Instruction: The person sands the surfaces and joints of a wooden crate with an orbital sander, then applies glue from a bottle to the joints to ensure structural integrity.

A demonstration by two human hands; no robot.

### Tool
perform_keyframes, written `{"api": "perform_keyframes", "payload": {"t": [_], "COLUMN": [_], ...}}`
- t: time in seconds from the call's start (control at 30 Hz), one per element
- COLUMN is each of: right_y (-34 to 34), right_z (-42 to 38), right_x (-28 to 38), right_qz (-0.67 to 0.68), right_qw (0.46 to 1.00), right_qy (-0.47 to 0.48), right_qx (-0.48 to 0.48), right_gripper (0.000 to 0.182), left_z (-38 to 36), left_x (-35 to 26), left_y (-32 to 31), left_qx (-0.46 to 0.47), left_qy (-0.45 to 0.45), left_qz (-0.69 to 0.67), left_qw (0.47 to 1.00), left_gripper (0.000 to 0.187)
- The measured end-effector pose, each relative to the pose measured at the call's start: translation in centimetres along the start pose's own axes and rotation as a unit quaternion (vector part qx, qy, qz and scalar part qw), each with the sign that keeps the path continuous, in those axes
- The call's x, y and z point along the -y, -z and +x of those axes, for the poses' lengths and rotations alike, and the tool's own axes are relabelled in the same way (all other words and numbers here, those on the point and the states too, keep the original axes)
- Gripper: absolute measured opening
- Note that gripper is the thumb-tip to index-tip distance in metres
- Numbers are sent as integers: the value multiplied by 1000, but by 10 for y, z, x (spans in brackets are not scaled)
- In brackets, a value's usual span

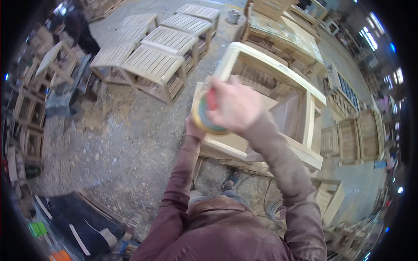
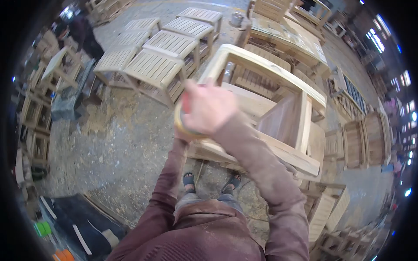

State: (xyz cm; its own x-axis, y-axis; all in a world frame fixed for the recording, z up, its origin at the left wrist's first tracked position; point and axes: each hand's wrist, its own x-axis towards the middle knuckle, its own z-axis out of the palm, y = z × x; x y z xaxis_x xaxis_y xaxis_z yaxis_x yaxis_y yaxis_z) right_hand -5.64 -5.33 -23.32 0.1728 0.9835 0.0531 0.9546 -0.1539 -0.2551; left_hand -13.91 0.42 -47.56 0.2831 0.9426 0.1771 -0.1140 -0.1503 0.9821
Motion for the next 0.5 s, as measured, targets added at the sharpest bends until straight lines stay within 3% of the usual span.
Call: {"api": "perform_keyframes", "payload": {"t": [0.03,0.1,0.23,0.27,0.3,0.37,0.43,0.47,0.5], "right_y": [-9,-13,13,18,25,38,53,64,69], "right_z": [7,2,-63,-84,-108,-161,-218,-244,-272], "right_x": [-1,-2,-54,-70,-87,-128,-160,-173,-190], "right_qz": [35,56,61,67,57,42,26,21,19], "right_qw": [998,997,995,993,988,975,952,937,923], "right_qy": [46,37,-52,-72,-103,-171,-263,-315,-337], "right_qx": [-20,-36,-59,-70,-95,-138,-156,-149,-186], "right_gripper": [36,36,37,37,36,35,35,36,40], "left_z": [-2,-6,-8,-13,-20,-58,-100,-128,-156], "left_x": [-5,-17,-32,6,36,34,89,112,137], "left_y": [-1,-4,-4,7,20,-7,1,-13,-19], "left_qx": [-3,9,60,53,51,-102,-73,-74,44], "left_qy": [20,61,144,121,75,41,98,88,104], "left_qz": [17,47,118,67,97,163,405,548,428], "left_qw": [1000,997,981,989,991,981,906,829,897], "left_gripper": [65,59,47,43,50,63,78,61,35]}}
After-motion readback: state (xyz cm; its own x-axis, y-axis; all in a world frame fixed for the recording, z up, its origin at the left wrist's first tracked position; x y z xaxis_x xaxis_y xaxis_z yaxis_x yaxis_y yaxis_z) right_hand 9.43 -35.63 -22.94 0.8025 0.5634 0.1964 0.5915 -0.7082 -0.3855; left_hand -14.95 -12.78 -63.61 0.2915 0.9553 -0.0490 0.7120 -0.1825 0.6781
